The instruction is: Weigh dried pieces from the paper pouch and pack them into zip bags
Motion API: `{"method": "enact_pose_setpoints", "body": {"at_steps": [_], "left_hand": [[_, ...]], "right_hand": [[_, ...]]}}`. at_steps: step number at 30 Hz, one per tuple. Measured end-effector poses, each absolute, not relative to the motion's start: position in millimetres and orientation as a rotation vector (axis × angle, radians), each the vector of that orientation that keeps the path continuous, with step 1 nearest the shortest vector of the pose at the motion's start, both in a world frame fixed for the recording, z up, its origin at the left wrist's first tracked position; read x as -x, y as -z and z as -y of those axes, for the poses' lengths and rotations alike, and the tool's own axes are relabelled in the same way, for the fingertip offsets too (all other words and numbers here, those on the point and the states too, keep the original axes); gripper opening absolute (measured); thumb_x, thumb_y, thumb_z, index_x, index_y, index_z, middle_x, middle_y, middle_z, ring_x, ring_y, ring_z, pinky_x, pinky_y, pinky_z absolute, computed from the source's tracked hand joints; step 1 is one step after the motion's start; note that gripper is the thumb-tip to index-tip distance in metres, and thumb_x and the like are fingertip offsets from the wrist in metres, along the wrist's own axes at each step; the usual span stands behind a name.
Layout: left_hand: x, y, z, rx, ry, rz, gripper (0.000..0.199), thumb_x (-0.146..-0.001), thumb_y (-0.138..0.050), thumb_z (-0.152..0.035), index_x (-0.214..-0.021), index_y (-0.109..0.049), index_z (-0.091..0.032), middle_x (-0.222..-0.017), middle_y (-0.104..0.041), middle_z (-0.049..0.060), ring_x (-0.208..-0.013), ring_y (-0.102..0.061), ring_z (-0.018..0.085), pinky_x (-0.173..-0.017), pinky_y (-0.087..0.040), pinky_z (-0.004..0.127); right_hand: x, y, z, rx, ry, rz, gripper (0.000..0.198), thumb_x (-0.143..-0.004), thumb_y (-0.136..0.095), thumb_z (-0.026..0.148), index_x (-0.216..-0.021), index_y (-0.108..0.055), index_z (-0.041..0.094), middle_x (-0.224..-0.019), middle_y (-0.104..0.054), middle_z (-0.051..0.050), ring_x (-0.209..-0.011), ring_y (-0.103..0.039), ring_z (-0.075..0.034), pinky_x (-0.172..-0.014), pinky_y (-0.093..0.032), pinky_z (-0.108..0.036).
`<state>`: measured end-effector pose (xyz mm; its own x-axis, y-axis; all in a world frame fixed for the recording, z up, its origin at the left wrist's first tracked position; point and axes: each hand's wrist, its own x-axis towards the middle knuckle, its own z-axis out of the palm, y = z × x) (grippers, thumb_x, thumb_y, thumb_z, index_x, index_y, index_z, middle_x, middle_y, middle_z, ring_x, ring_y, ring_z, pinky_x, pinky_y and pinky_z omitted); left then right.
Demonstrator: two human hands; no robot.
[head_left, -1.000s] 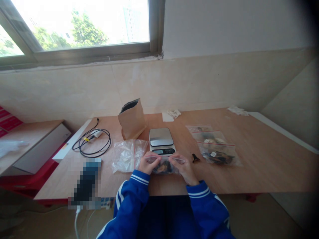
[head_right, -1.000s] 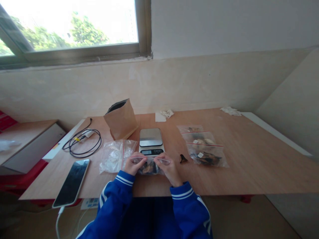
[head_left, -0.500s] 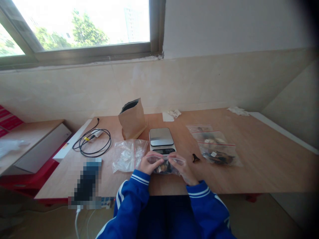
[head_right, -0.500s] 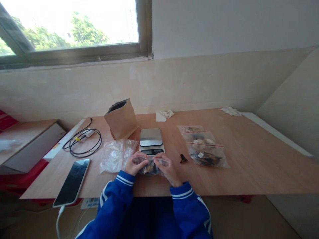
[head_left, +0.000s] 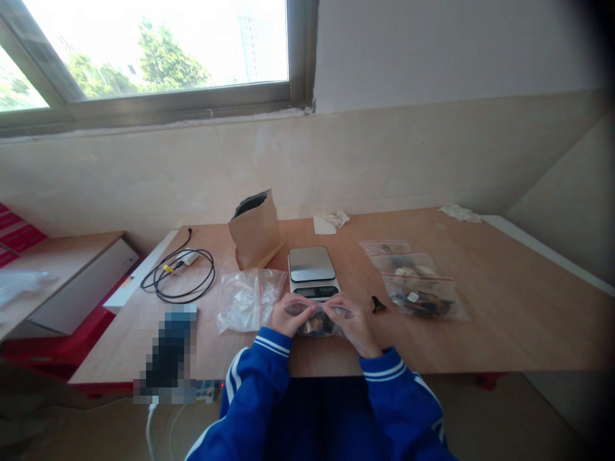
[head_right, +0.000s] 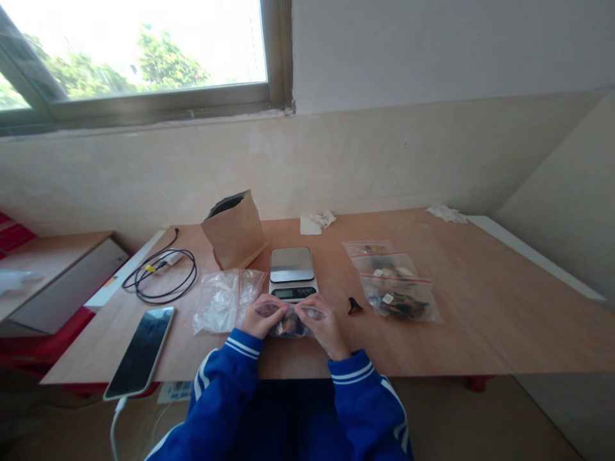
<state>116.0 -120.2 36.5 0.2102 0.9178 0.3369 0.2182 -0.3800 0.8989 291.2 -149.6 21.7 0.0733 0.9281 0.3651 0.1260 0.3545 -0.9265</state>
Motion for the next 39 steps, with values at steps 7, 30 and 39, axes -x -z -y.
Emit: {"method": "enact_pose_setpoints", "body": {"at_steps": [7,30,39], "left_hand": [[-118.4,-32.1,120.8,-1.830,-1.248,-1.132,0.024,-0.075,-0.069,-0.041,-0.073,-0.070,-0.017,-0.076,-0.069,0.008,-0.075,-0.063,0.018,-0.070,-0.052,0.030],[-121.7,-28.1,117.6,-1.999,-1.283,-1.051,0.020,-0.077,-0.067,-0.040,-0.073,-0.071,-0.021,-0.074,-0.071,0.005,-0.073,-0.064,0.017,-0.070,-0.051,0.031],[-119.0,-24.7,118.3,-1.982,-1.335,-1.124,0.021,-0.076,-0.069,-0.040,-0.067,-0.069,-0.021,-0.068,-0.070,0.004,-0.067,-0.061,0.017,-0.068,-0.048,0.032]], "right_hand": [[-289.3,-19.3,148.7,1.073,-0.812,1.348,0.017,-0.080,-0.065,0.037,-0.076,-0.068,0.021,-0.079,-0.060,-0.003,-0.078,-0.060,-0.018,-0.073,-0.049,-0.030],[-282.4,-16.1,148.7,1.117,-0.627,1.381,0.013,-0.080,-0.064,0.032,-0.076,-0.070,0.022,-0.078,-0.067,-0.005,-0.076,-0.062,-0.020,-0.072,-0.051,-0.034],[-280.9,-14.6,151.4,1.090,-0.640,1.342,0.014,-0.082,-0.065,0.034,-0.077,-0.072,0.023,-0.076,-0.067,-0.004,-0.076,-0.062,-0.020,-0.072,-0.050,-0.034]]}}
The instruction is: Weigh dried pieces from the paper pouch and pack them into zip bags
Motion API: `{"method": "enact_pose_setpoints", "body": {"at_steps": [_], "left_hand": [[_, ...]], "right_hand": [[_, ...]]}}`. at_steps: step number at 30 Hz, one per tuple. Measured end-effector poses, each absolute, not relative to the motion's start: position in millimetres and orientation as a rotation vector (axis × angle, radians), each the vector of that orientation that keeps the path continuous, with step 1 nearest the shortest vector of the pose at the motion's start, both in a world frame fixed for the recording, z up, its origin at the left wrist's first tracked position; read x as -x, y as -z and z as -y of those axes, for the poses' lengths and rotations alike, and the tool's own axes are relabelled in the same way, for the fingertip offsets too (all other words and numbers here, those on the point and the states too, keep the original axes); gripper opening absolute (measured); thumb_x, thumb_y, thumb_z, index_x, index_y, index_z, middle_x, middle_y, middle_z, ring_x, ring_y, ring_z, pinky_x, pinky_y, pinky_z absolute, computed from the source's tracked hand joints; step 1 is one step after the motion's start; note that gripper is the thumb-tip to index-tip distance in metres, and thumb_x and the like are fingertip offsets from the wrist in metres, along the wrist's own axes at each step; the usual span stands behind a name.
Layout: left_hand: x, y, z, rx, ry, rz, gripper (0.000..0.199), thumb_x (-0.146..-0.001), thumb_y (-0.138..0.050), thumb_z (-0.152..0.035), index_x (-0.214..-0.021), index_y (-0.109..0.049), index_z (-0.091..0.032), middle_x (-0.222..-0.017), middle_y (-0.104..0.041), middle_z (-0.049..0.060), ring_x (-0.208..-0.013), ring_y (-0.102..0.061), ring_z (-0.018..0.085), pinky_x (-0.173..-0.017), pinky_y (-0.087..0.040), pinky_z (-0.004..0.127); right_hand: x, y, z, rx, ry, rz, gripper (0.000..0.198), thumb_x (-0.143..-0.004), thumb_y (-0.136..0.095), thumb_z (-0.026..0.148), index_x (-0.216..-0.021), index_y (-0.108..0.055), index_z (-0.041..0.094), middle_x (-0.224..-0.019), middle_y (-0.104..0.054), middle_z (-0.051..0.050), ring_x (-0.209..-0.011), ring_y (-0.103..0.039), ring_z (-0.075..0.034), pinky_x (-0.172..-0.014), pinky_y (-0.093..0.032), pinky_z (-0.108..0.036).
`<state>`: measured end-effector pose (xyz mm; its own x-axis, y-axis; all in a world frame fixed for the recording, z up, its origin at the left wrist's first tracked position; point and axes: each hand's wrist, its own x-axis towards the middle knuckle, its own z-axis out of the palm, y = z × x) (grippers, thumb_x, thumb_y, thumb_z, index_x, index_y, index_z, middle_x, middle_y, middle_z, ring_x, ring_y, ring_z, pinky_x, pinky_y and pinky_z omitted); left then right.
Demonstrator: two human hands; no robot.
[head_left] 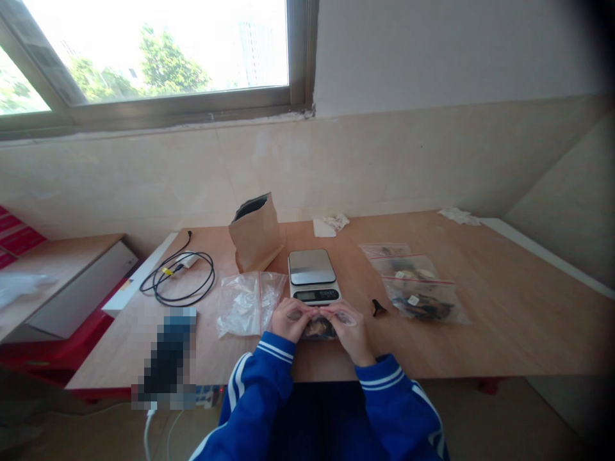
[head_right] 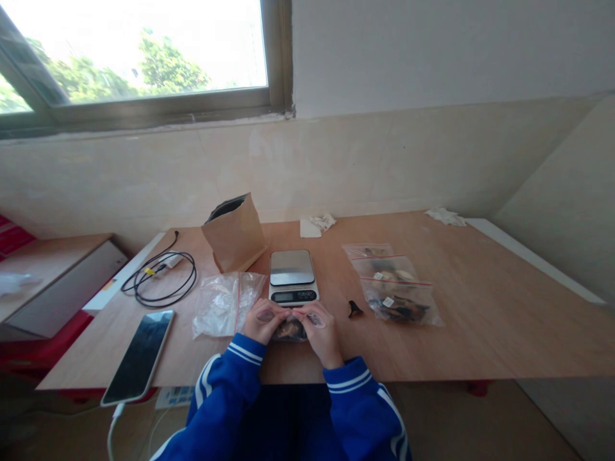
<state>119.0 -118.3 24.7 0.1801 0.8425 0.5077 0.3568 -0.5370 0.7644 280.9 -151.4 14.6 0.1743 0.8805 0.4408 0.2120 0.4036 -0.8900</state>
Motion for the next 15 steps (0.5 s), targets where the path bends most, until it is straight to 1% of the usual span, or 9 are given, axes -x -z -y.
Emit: {"method": "enact_pose_setpoints", "body": {"at_steps": [2,5,9,11,13,15], "left_hand": [[-118.6,-24.1,118.1,-1.983,-1.330,-1.142,0.024,-0.075,-0.068,-0.042,-0.066,-0.069,-0.021,-0.067,-0.070,0.004,-0.067,-0.061,0.017,-0.068,-0.048,0.033],[-117.1,-24.7,118.9,-1.956,-1.326,-1.172,0.025,-0.076,-0.067,-0.044,-0.068,-0.071,-0.021,-0.068,-0.071,0.004,-0.068,-0.061,0.018,-0.070,-0.048,0.033],[-113.4,-26.2,119.6,-1.864,-1.327,-1.203,0.028,-0.079,-0.063,-0.047,-0.069,-0.073,-0.022,-0.067,-0.070,0.004,-0.068,-0.061,0.018,-0.069,-0.050,0.032],[-112.1,-25.9,119.2,-1.833,-1.318,-1.179,0.035,-0.082,-0.057,-0.050,-0.070,-0.073,-0.021,-0.065,-0.070,0.004,-0.066,-0.061,0.018,-0.067,-0.051,0.032],[-111.9,-25.3,119.1,-1.768,-1.319,-1.170,0.044,-0.086,-0.049,-0.053,-0.070,-0.074,-0.020,-0.065,-0.070,0.005,-0.066,-0.062,0.017,-0.067,-0.052,0.032],[-112.5,-25.5,120.0,-1.638,-1.318,-1.188,0.054,-0.089,-0.040,-0.056,-0.069,-0.073,-0.019,-0.068,-0.071,0.006,-0.069,-0.064,0.018,-0.070,-0.053,0.032]], "right_hand": [[-279.9,-14.1,151.6,1.095,-0.649,1.328,0.015,-0.081,-0.065,0.036,-0.076,-0.072,0.023,-0.075,-0.066,-0.004,-0.074,-0.062,-0.020,-0.070,-0.050,-0.033],[-279.6,-14.0,151.6,1.109,-0.703,1.314,0.021,-0.082,-0.063,0.042,-0.077,-0.072,0.023,-0.078,-0.068,-0.005,-0.078,-0.063,-0.021,-0.074,-0.051,-0.034],[-281.5,-13.3,152.2,1.113,-0.871,1.259,0.039,-0.088,-0.048,0.054,-0.092,-0.072,0.024,-0.094,-0.071,-0.008,-0.090,-0.065,-0.024,-0.081,-0.052,-0.036],[-282.6,-11.9,152.3,1.129,-0.940,1.196,0.044,-0.087,-0.047,0.058,-0.099,-0.071,0.024,-0.100,-0.071,-0.008,-0.090,-0.067,-0.024,-0.080,-0.052,-0.035],[-283.7,-10.2,152.0,1.151,-0.970,1.113,0.043,-0.083,-0.052,0.059,-0.099,-0.069,0.023,-0.098,-0.072,-0.008,-0.084,-0.068,-0.023,-0.075,-0.053,-0.034],[-284.8,-9.3,151.6,1.166,-0.973,1.044,0.040,-0.080,-0.058,0.058,-0.092,-0.068,0.021,-0.088,-0.072,-0.008,-0.077,-0.069,-0.023,-0.071,-0.053,-0.033]]}}
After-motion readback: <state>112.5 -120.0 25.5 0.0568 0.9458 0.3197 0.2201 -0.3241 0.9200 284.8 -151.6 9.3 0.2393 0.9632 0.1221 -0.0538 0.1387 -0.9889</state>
